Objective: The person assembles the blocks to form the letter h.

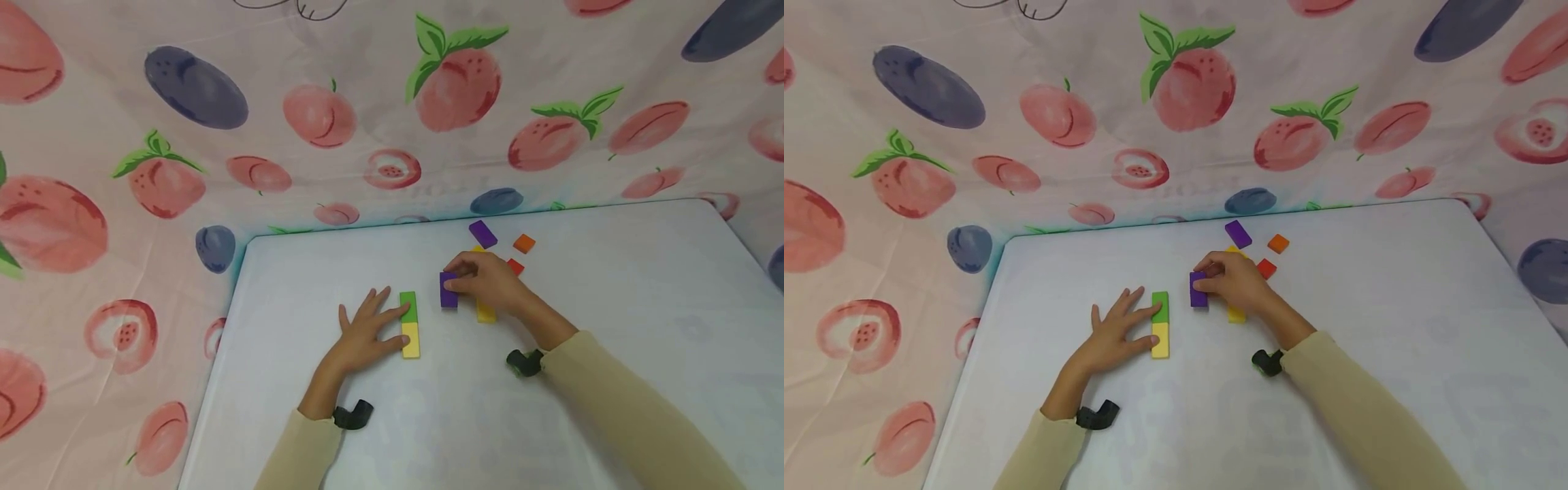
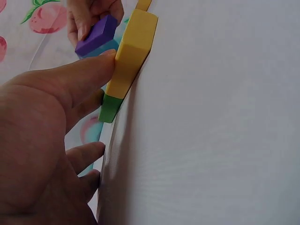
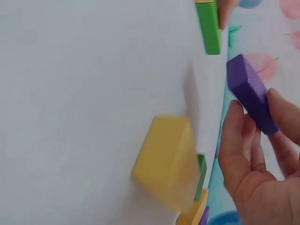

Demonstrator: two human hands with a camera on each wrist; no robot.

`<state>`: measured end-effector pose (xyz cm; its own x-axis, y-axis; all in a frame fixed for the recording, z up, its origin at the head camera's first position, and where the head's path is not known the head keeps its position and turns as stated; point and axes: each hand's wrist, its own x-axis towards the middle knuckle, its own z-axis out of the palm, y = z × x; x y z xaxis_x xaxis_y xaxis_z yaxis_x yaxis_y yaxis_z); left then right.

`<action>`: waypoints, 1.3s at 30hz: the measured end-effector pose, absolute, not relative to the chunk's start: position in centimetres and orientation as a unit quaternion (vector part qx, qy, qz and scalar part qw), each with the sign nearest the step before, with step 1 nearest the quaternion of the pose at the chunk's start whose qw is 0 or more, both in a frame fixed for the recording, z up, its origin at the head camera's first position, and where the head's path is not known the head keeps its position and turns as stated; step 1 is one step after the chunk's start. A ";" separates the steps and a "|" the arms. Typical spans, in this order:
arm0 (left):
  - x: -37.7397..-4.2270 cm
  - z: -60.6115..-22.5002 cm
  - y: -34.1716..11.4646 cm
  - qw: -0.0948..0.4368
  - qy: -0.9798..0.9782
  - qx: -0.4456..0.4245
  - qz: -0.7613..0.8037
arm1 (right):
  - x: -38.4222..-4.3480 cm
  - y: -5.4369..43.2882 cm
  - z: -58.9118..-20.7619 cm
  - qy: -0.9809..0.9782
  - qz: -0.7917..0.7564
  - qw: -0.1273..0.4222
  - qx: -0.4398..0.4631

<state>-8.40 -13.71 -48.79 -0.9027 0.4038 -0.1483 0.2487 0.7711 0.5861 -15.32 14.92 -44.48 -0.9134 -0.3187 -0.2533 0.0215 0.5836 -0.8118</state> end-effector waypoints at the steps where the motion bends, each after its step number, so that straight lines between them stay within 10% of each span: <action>1: -8.3 -48.8 -13.7 0.136 0.931 0.175 0.290 | -15.4 14.7 -44.4 0.862 -0.461 0.199 -0.073; 9: -8.1 -48.8 -13.8 0.132 0.928 0.181 0.298 | -16.4 12.5 -45.1 0.781 -0.570 0.255 0.009; 39: -9.2 -48.7 -14.0 0.130 0.935 0.190 0.271 | -18.3 8.2 -48.0 0.714 -0.664 0.195 0.105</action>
<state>-9.21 -13.96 -48.67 -0.8946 0.4246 -0.1393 0.2840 0.7810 0.5563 -18.29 8.19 -47.97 -0.9019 -0.1098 -0.4177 0.4086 0.0962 -0.9076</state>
